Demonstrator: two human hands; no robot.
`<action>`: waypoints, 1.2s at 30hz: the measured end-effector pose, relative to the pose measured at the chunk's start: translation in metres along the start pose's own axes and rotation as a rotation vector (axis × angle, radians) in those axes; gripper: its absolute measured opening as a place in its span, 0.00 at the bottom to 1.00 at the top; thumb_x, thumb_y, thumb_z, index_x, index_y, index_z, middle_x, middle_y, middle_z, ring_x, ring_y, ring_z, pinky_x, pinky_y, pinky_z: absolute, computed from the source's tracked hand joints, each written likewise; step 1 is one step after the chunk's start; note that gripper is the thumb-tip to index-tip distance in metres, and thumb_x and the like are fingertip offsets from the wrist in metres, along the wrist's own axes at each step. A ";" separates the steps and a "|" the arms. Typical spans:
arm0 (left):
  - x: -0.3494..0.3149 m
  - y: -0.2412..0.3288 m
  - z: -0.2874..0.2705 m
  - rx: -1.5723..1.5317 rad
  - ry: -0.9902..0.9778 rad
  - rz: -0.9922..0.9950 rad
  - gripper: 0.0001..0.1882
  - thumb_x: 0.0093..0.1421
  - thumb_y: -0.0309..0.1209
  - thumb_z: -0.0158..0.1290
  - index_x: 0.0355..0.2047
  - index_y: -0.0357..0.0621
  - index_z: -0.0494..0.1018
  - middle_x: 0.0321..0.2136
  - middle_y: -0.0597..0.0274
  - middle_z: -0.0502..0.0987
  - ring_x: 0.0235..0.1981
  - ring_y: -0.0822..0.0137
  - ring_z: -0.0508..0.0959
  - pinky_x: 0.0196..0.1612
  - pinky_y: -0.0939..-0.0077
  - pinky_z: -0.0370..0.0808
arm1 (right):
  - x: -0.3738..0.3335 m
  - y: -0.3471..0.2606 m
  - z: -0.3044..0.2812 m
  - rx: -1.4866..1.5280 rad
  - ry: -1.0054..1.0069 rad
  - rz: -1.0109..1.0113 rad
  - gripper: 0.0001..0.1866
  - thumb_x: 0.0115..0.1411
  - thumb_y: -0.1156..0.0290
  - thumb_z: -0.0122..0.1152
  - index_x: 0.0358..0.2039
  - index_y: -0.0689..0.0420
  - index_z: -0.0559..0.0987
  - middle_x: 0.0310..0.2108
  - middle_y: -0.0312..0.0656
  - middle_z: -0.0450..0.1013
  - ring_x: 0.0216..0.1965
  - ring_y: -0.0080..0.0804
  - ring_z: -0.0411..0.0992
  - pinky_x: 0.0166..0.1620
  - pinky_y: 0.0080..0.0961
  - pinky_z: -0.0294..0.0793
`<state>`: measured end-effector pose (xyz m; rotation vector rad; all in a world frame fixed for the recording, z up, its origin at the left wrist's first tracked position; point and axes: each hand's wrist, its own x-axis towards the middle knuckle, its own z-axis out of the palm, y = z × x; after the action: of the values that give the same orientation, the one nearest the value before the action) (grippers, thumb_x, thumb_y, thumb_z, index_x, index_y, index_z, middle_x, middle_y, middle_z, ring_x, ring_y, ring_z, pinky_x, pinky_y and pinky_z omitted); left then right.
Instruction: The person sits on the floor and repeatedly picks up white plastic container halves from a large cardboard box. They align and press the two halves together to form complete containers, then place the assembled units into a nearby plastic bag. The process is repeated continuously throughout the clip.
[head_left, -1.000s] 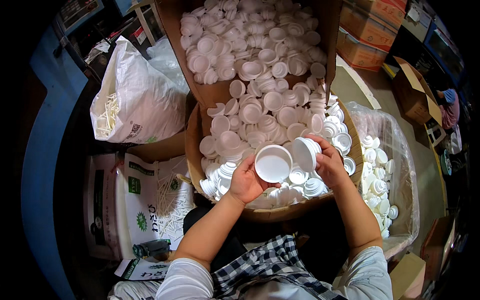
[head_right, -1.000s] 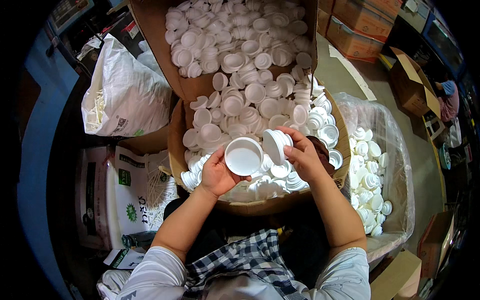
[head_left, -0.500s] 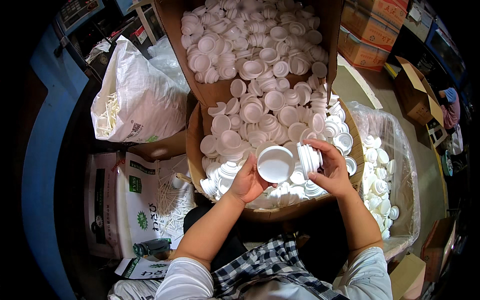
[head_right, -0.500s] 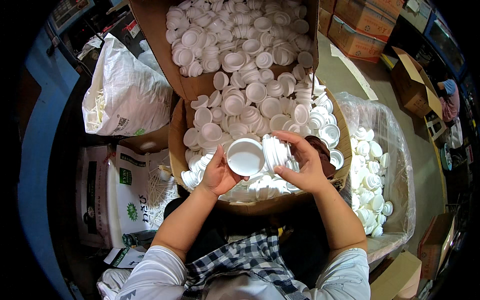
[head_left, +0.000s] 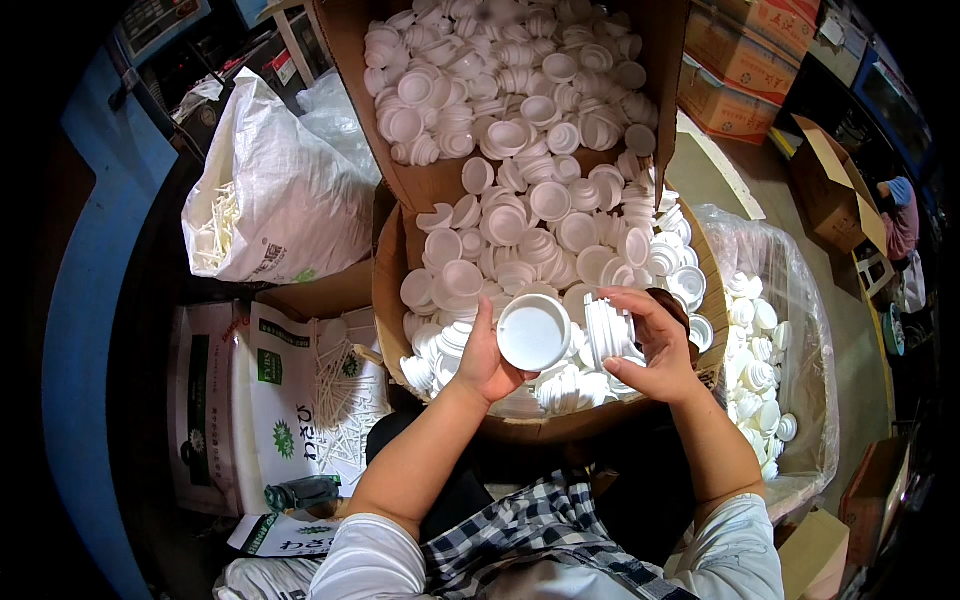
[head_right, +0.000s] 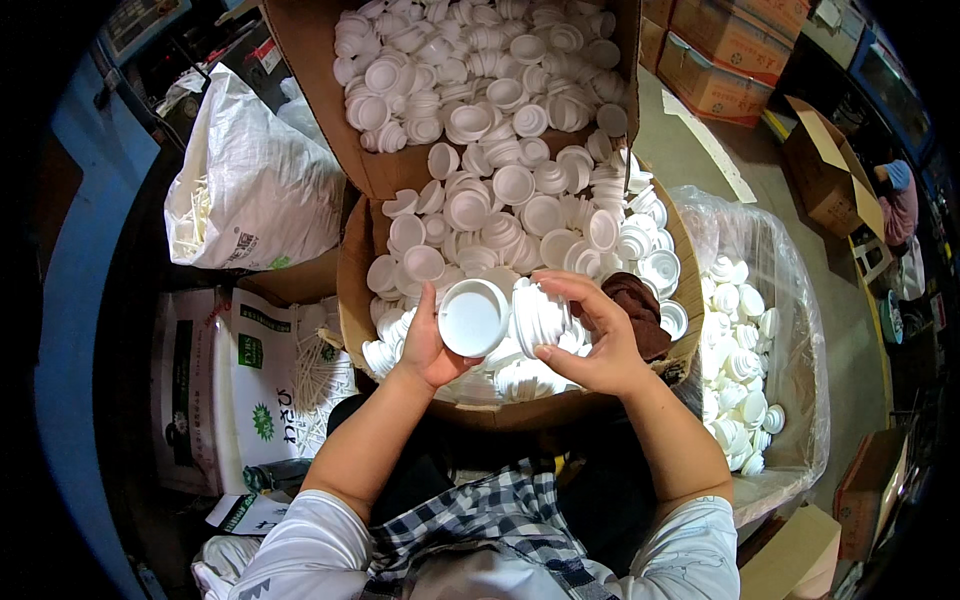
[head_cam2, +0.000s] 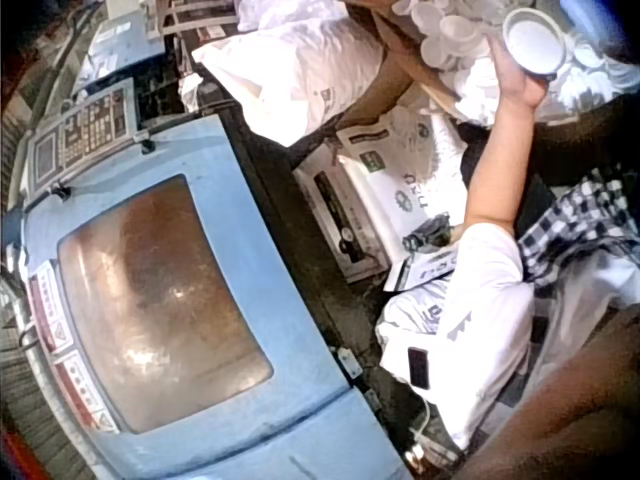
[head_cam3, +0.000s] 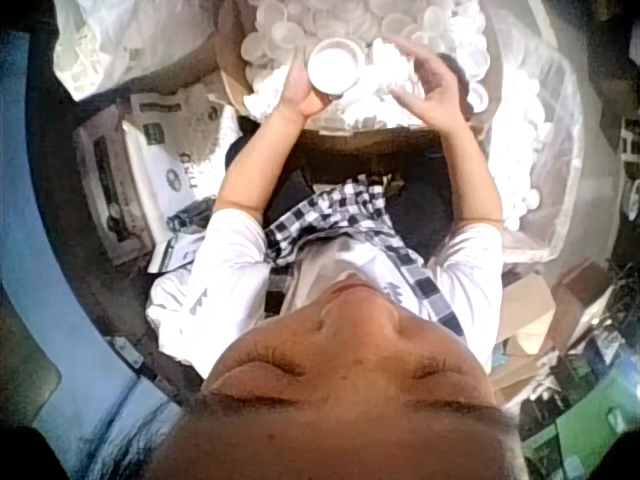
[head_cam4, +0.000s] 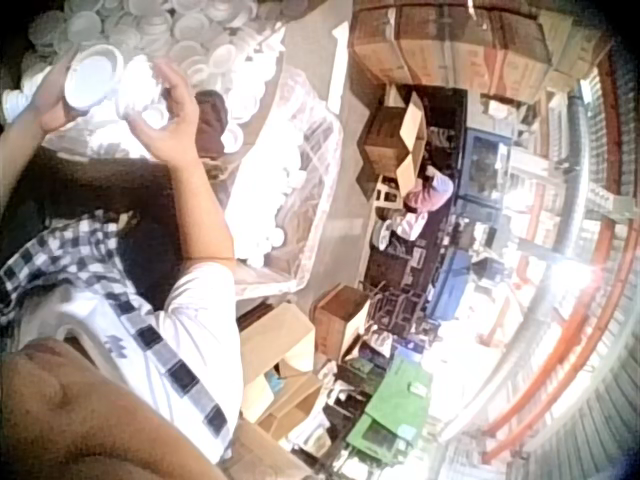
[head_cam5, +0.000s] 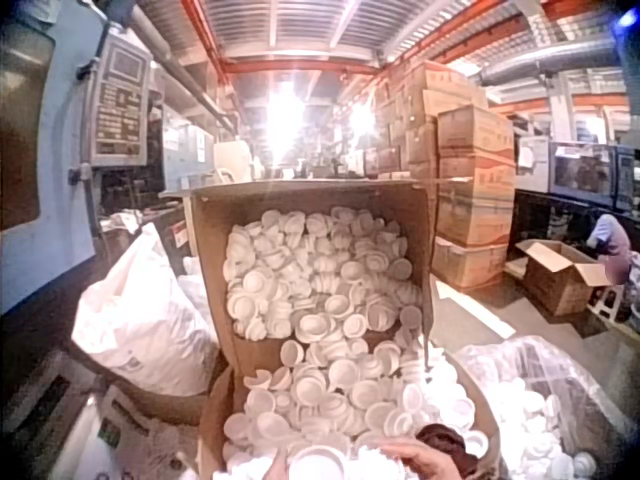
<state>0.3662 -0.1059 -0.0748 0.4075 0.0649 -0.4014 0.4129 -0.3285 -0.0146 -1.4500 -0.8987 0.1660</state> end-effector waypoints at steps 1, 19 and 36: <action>0.000 0.000 -0.002 0.002 -0.006 -0.019 0.38 0.57 0.64 0.27 0.51 0.47 0.64 0.42 0.63 0.73 0.34 0.66 0.74 0.22 0.77 0.67 | 0.000 0.000 0.002 -0.039 0.004 -0.010 0.32 0.42 0.77 0.64 0.50 0.60 0.66 0.53 0.45 0.62 0.56 0.35 0.59 0.58 0.30 0.56; 0.001 -0.013 -0.003 0.401 -0.021 -0.003 0.38 0.60 0.62 0.19 0.57 0.48 0.57 0.45 0.64 0.70 0.41 0.69 0.71 0.37 0.72 0.69 | 0.008 -0.004 0.028 -0.775 -0.274 -0.143 0.37 0.35 0.80 0.64 0.51 0.57 0.65 0.52 0.48 0.61 0.53 0.48 0.60 0.53 0.37 0.63; -0.002 -0.017 0.000 0.800 0.021 0.113 0.27 0.60 0.46 0.47 0.54 0.46 0.59 0.42 0.66 0.70 0.40 0.73 0.72 0.36 0.78 0.71 | 0.011 0.000 0.027 -0.657 -0.300 -0.105 0.35 0.42 0.76 0.64 0.53 0.58 0.64 0.54 0.48 0.60 0.55 0.46 0.59 0.56 0.34 0.60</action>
<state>0.3578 -0.1195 -0.0805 1.1987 -0.1037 -0.2981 0.4033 -0.3008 -0.0136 -2.0101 -1.3525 0.0037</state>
